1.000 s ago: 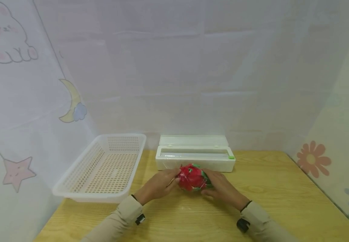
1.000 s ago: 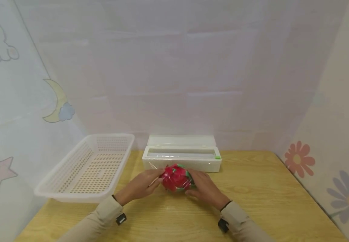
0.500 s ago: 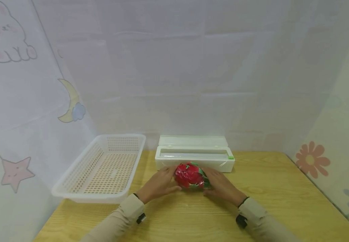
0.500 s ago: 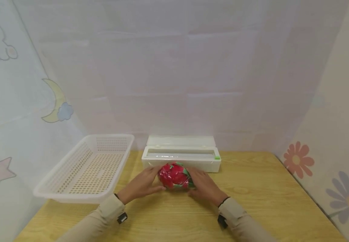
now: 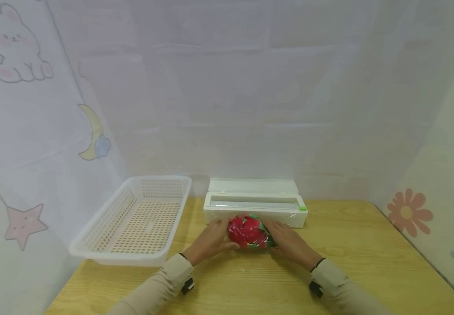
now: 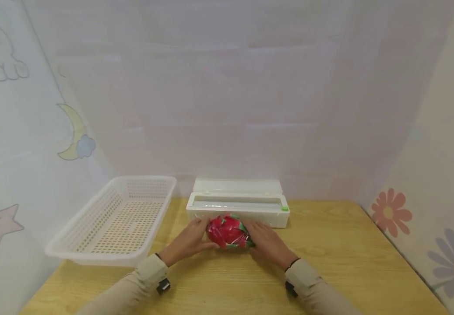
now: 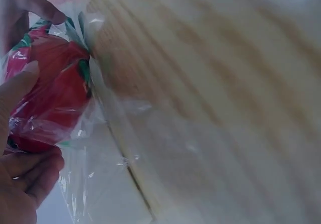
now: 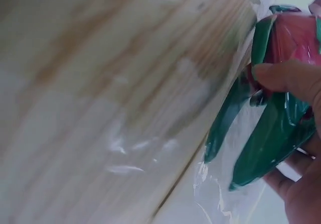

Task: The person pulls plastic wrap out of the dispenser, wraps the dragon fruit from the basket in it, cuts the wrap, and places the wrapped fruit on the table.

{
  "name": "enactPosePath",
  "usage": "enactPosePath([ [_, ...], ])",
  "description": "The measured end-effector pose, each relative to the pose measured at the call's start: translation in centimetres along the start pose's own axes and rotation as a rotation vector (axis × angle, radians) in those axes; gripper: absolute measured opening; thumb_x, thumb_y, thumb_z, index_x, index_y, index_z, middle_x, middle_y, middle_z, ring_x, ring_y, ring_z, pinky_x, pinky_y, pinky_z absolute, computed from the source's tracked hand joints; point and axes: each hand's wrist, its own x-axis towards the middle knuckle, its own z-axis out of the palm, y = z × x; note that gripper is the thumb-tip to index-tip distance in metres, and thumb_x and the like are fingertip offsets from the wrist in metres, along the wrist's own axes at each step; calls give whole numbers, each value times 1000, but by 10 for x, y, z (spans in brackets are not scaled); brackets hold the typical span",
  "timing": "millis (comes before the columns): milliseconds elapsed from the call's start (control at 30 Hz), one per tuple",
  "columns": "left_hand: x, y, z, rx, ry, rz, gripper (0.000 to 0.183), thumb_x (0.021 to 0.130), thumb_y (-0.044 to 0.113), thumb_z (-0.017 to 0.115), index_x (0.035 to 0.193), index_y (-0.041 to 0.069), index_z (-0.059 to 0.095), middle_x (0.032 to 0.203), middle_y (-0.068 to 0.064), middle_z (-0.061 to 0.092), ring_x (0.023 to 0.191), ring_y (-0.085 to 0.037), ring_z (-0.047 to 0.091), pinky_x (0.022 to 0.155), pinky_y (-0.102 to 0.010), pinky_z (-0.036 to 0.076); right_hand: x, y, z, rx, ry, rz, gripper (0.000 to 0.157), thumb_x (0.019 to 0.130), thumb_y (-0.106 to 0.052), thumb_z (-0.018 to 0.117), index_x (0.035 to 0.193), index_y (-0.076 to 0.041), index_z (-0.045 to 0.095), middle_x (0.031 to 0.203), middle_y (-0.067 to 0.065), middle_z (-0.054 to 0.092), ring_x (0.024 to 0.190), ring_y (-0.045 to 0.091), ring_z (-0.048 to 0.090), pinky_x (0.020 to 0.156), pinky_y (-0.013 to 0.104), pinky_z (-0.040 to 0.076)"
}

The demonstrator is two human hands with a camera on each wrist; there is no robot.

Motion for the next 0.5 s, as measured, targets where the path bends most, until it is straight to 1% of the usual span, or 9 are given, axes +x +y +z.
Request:
enactPosePath([
  [67, -2, 1, -1, -6, -3, -13, 83, 80, 44, 81, 142, 2, 45, 127, -11, 64, 117, -28, 59, 99, -43, 50, -4, 0, -2, 9, 20, -11, 80, 75, -8, 87, 142, 0, 44, 131, 16, 59, 121, 35, 56, 102, 53, 45],
  [167, -4, 3, -4, -25, 14, -4, 81, 80, 48, 79, 140, 3, 48, 125, -10, 64, 116, -27, 60, 97, -42, 51, -8, 1, -6, 59, 42, -19, 79, 75, -9, 86, 141, 2, 42, 130, 16, 58, 119, 33, 58, 98, 50, 49],
  [300, -4, 4, -13, -57, 83, 44, 77, 80, 49, 79, 138, 7, 50, 121, -6, 64, 109, -21, 62, 92, -39, 54, -11, 0, -17, 163, 57, -49, 75, 78, -10, 85, 138, 1, 40, 129, 16, 56, 119, 32, 58, 95, 47, 52],
  [400, -3, 4, -23, -134, 126, 85, 73, 79, 44, 81, 136, 9, 51, 121, -4, 64, 106, -18, 62, 88, -37, 55, -10, 0, -29, 194, 71, -98, 77, 78, -11, 86, 138, 1, 40, 131, 18, 55, 121, 33, 57, 94, 47, 52],
  [500, 0, 3, -32, -232, 138, 85, 68, 79, 38, 83, 134, 10, 53, 121, -4, 64, 106, -18, 63, 87, -37, 56, -6, -1, -42, 177, 103, -150, 80, 78, -13, 87, 141, 1, 41, 135, 18, 53, 122, 33, 55, 93, 47, 53],
])
